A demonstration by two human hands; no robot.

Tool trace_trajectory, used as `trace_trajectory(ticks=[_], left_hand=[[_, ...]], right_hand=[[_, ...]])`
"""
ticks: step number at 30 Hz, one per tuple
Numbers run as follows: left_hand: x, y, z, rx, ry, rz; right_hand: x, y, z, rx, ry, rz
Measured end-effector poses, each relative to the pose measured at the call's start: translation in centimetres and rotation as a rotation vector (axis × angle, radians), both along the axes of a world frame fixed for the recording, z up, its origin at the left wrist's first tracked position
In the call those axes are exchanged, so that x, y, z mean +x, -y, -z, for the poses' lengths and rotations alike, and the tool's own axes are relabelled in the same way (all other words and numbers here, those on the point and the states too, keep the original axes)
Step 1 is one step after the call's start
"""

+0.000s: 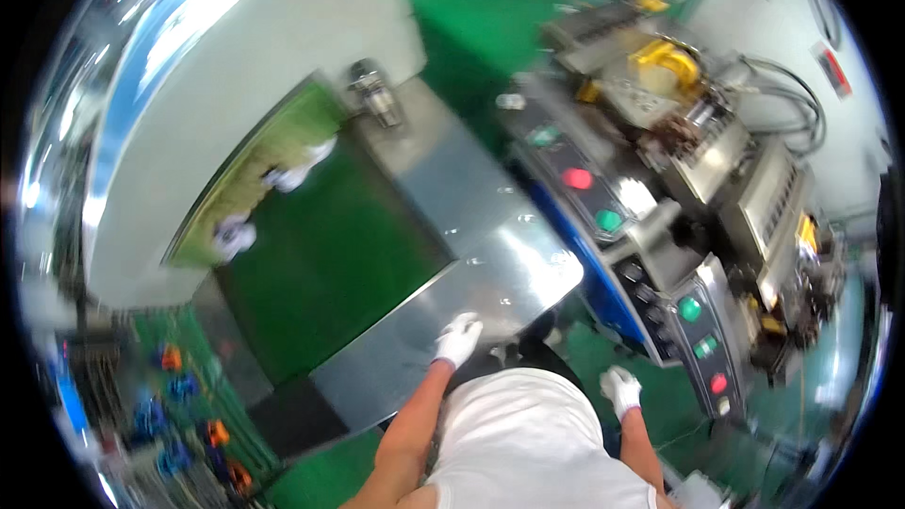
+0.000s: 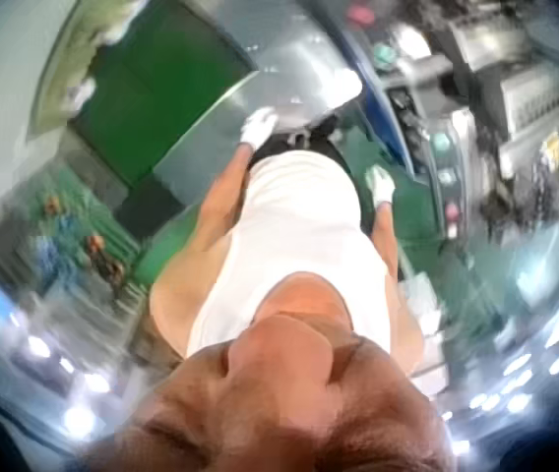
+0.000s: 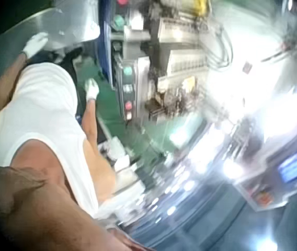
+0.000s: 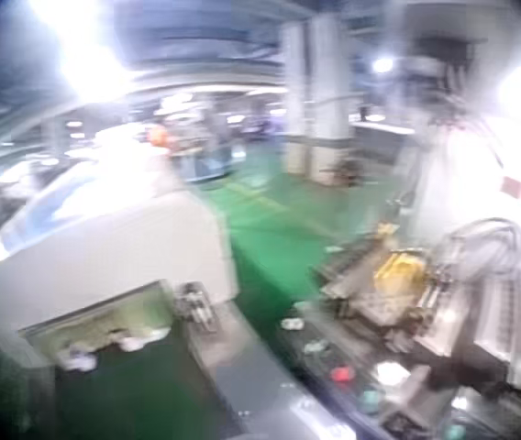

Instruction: The person repeatedly picks up white sneakers from a conveyor belt, places them into an industrial lasting or pressing machine, and then removes them to place them on a secondary conveyor belt.

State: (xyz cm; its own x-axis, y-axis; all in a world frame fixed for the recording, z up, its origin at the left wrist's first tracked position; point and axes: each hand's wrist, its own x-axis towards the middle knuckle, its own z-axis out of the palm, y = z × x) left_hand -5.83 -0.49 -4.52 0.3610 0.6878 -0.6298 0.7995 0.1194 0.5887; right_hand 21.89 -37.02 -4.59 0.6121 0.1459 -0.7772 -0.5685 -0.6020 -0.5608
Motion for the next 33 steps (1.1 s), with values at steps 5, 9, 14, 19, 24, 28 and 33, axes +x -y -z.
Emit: trace_trajectory(ticks=[5,9,14,19,24,28,33], left_hand=[[-7.1,-9.2,8.8,-0.181,0.267,-0.333],[-17.2,-23.3,9.8,0.474,-0.019,-0.232],[-18.6,-45.0,-1.0,1.030,0.015,-0.206],[-15.9,-56.5,-5.6,0.894,-0.264,-0.008],[-16.0,-56.7,1.3,0.890,-0.371,-0.020],[-15.8,-51.1,-0.5,0.832,-0.356,0.056],[-15.7,-37.9,-2.8,0.721,-0.303,0.157]], right_hand=[[-3.2,-0.5,-5.8,-0.067,-0.148,-0.072],[-7.1,2.5,-8.5,-0.327,-0.020,-0.261],[-9.3,1.5,-12.1,-0.618,0.003,-0.484],[-9.6,-3.2,-16.2,-0.756,-0.016,-0.526],[-9.7,-7.8,-18.5,-0.795,-0.002,-0.545],[-8.2,-7.3,-15.8,-0.636,0.244,-1.247],[-6.6,-14.6,-8.3,-0.379,0.209,-0.691]])
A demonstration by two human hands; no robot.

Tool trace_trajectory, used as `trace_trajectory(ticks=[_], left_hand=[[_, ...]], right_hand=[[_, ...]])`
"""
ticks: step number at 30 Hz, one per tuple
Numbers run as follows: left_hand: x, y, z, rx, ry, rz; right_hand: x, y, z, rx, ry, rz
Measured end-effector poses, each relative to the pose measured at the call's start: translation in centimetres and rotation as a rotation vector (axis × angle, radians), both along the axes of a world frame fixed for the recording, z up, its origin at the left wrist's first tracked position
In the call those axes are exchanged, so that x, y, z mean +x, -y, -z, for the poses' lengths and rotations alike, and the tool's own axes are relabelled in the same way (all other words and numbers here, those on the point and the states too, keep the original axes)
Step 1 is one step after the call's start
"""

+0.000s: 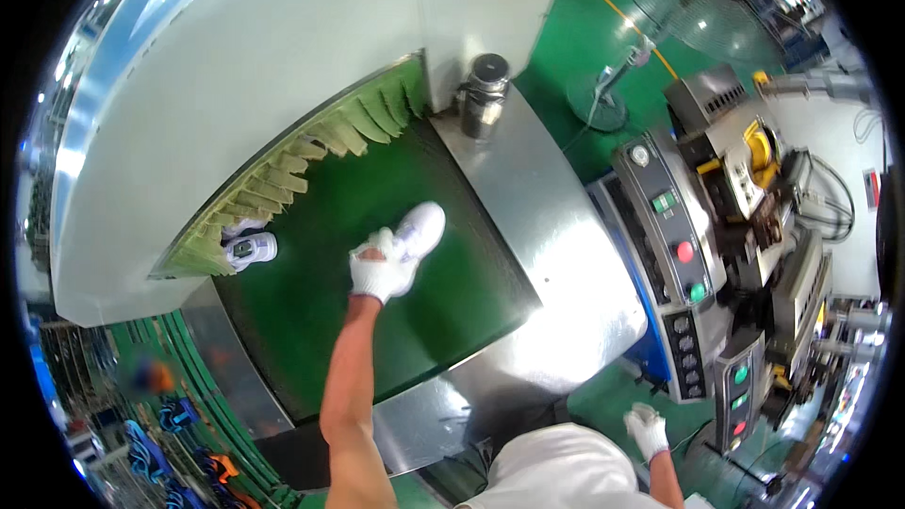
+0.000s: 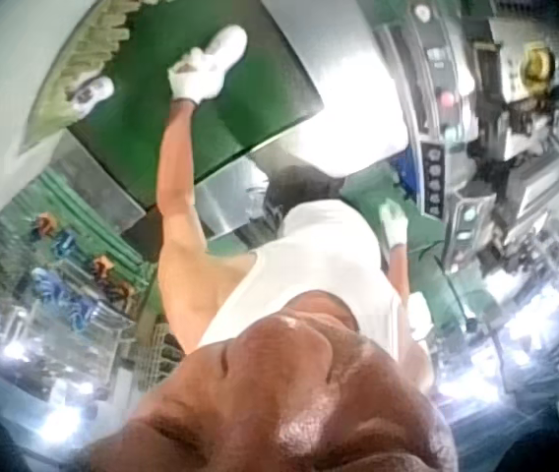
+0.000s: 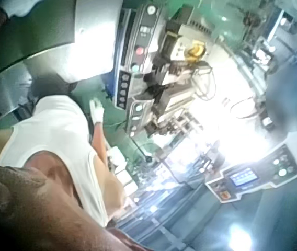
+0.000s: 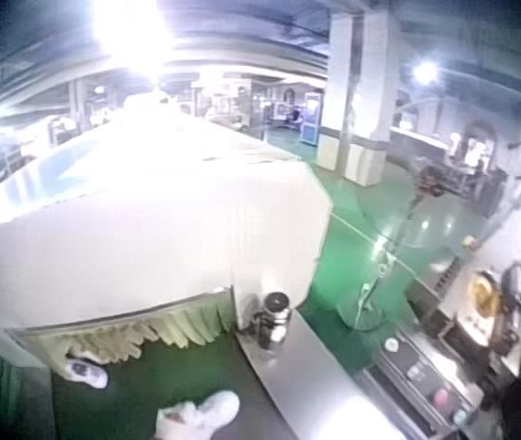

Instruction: The person repeatedly picks up white sneakers from a conveyor belt, places them into an industrial lasting or pressing machine, and then removes them to place them on a secondary conveyor belt.

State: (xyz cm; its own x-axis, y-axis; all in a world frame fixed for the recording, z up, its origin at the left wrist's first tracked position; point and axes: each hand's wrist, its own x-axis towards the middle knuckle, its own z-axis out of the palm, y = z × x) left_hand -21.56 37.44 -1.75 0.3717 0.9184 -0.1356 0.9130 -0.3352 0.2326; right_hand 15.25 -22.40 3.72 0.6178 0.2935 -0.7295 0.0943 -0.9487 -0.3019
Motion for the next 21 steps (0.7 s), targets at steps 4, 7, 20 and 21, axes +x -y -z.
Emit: trace_trajectory(ticks=[4,7,20,21], left_hand=[[4.1,11.4,-4.0,-0.402,0.223,-0.173],[6.5,19.8,-8.6,-0.512,0.822,-0.215],[29.6,27.3,-23.6,-1.291,1.772,0.058],[31.0,28.1,-23.9,-1.302,1.784,0.057]], right_hand=[[-1.4,-11.7,-3.3,0.418,0.133,-0.428],[-2.2,-18.8,-7.5,0.446,-0.151,-0.234],[2.2,-18.3,-12.0,1.293,-1.215,0.362],[4.1,-17.5,-12.9,1.266,-1.232,0.335]])
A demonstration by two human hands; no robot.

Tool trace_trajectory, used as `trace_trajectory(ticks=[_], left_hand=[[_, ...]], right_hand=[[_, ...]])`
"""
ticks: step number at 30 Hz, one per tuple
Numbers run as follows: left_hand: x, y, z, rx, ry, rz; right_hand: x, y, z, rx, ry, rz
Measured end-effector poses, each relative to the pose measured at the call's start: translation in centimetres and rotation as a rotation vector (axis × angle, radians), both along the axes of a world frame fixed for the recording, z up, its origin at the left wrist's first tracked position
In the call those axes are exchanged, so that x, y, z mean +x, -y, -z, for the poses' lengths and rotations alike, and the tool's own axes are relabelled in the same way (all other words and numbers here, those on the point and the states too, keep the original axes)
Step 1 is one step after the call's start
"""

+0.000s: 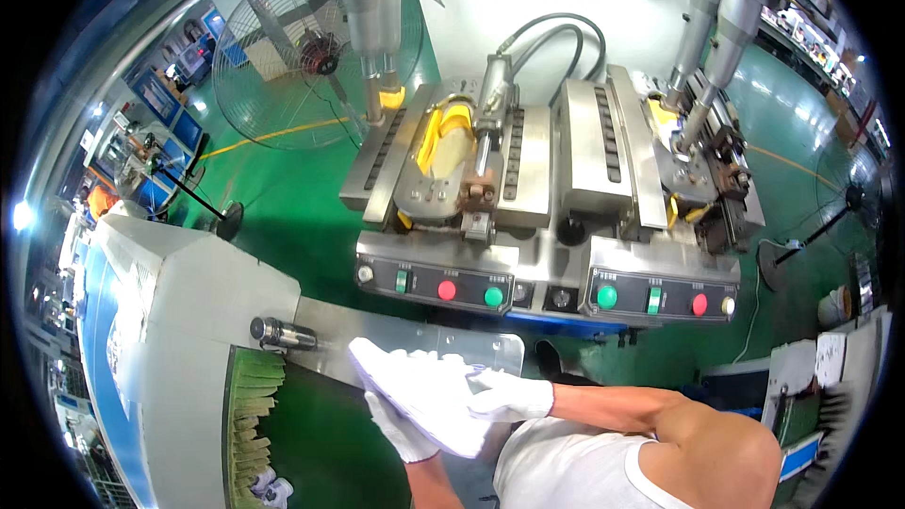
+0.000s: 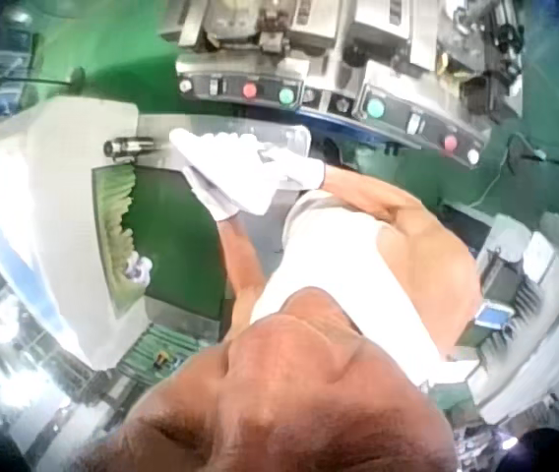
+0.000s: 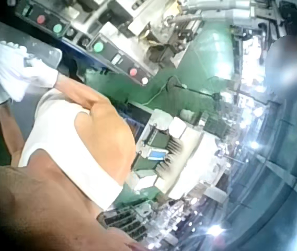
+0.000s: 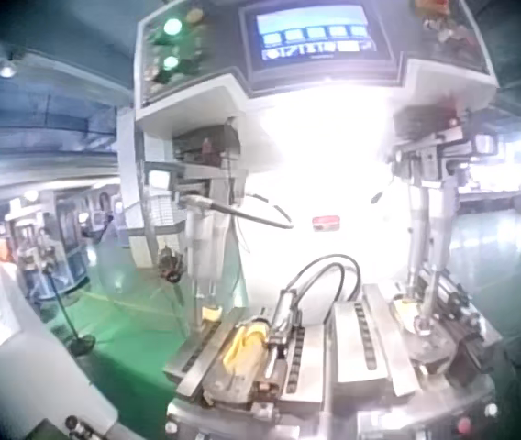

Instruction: The person repeatedly picks up white sneakers from a conveyor belt, places them into an industrial lasting or pressing machine, and then removes them to place them on a secondary conveyor belt.

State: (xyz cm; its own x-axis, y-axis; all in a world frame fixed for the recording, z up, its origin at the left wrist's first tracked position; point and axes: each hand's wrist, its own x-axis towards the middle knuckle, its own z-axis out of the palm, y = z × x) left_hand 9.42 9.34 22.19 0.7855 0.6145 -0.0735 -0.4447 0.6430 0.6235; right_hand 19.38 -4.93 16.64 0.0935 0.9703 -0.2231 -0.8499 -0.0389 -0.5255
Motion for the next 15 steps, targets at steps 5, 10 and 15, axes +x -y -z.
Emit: trace_trajectory(ticks=[5,10,15], left_hand=[[8.5,1.5,0.2,-0.025,-0.004,0.097],[15.1,0.9,-3.4,0.791,-0.421,-0.159],[13.8,0.3,0.3,0.654,-0.486,-0.212]], right_hand=[[8.8,3.4,-6.9,-0.029,0.072,0.069],[15.4,2.1,-8.2,-0.108,-0.003,0.360],[24.4,-6.9,-8.0,-0.025,0.124,0.711]])
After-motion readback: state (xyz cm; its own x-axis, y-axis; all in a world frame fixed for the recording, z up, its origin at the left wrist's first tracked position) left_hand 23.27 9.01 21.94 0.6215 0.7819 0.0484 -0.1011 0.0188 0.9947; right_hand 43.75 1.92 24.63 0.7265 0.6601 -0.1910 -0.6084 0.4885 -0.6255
